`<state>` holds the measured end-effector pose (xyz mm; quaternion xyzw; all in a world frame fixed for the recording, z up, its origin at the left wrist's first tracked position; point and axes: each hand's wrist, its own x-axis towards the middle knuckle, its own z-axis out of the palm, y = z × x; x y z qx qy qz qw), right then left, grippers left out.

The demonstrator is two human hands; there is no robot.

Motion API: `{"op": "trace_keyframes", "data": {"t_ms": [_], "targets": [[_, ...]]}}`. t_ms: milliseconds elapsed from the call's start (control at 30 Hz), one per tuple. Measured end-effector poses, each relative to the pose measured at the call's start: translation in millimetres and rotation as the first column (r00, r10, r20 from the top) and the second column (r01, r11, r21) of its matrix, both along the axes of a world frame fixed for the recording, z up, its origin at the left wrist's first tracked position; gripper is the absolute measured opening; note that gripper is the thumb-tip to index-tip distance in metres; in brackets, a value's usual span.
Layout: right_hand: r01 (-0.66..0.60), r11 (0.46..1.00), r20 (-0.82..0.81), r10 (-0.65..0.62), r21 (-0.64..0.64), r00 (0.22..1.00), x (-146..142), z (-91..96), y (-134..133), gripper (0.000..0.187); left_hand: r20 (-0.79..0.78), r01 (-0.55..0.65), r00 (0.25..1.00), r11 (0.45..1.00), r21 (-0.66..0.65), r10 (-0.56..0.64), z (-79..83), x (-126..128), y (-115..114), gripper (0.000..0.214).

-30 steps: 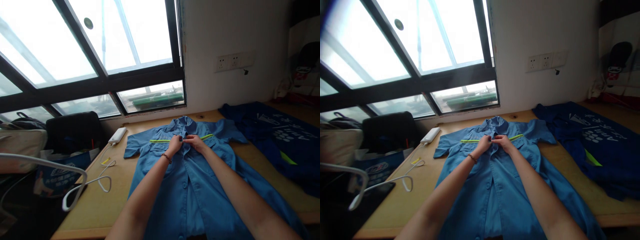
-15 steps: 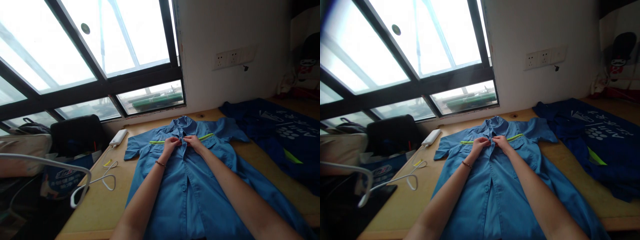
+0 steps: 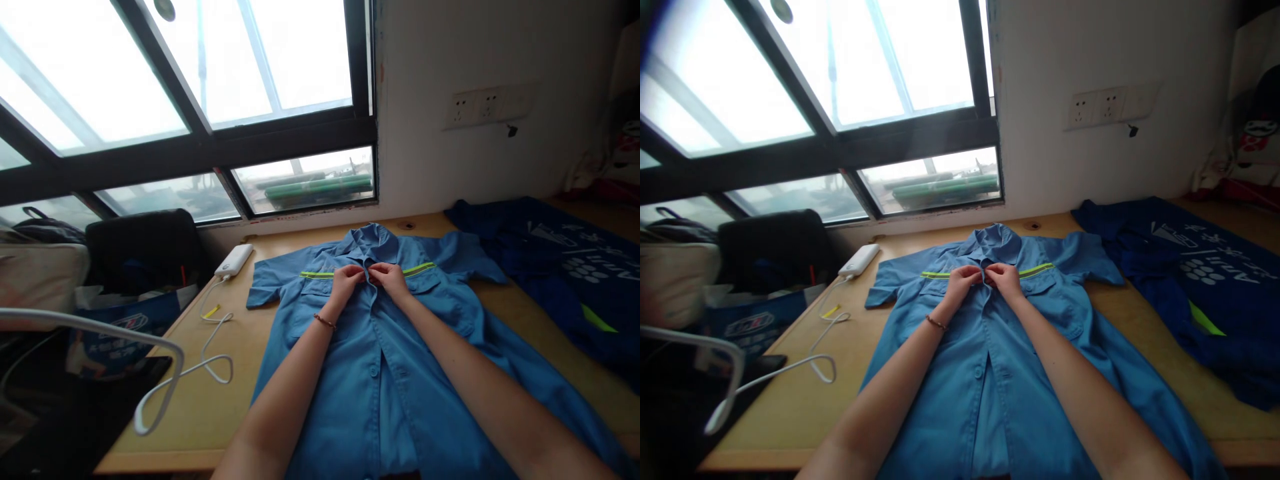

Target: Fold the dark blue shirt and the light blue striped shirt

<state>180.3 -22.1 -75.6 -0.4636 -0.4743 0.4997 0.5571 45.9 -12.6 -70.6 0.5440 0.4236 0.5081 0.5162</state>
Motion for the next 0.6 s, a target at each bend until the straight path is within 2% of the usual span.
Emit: {"op": "trace_keyframes", "data": {"t_ms": [100,200,300,400,500,600], "targets": [[0.058,0.997,0.126,-0.064,0.054,0.990,-5.2,-2.6,-0.8,0.024,-0.062,-0.014,0.998,0.999,0.046,0.017,5.6,0.5,-3.5,0.022],[0.091,0.981,0.357,-0.147,0.170,0.922,-7.9,-4.2,-3.8,0.021,-0.108,-0.052,0.992,0.997,0.065,0.059,5.5,1.7,-3.0,0.024],[0.081,0.966,0.477,-0.194,0.247,0.857,-9.0,-3.4,-7.5,0.018,-0.028,-0.123,0.992,0.992,0.026,0.123,-1.3,3.8,1.5,0.023],[0.064,0.963,0.488,-0.189,0.262,0.852,-9.6,-1.5,-9.7,0.020,0.103,-0.143,0.983,0.986,-0.084,0.151,-8.9,4.5,6.6,0.026],[0.048,0.962,0.456,-0.170,0.267,0.873,-9.9,-0.9,-9.8,0.026,0.199,-0.100,0.970,0.976,-0.195,0.140,-11.8,2.9,9.6,0.028],[0.030,0.964,0.422,-0.144,0.265,0.895,-10.0,-2.3,-8.5,0.032,0.261,-0.052,0.958,0.967,-0.249,0.119,-10.5,0.7,10.0,0.031]]}}
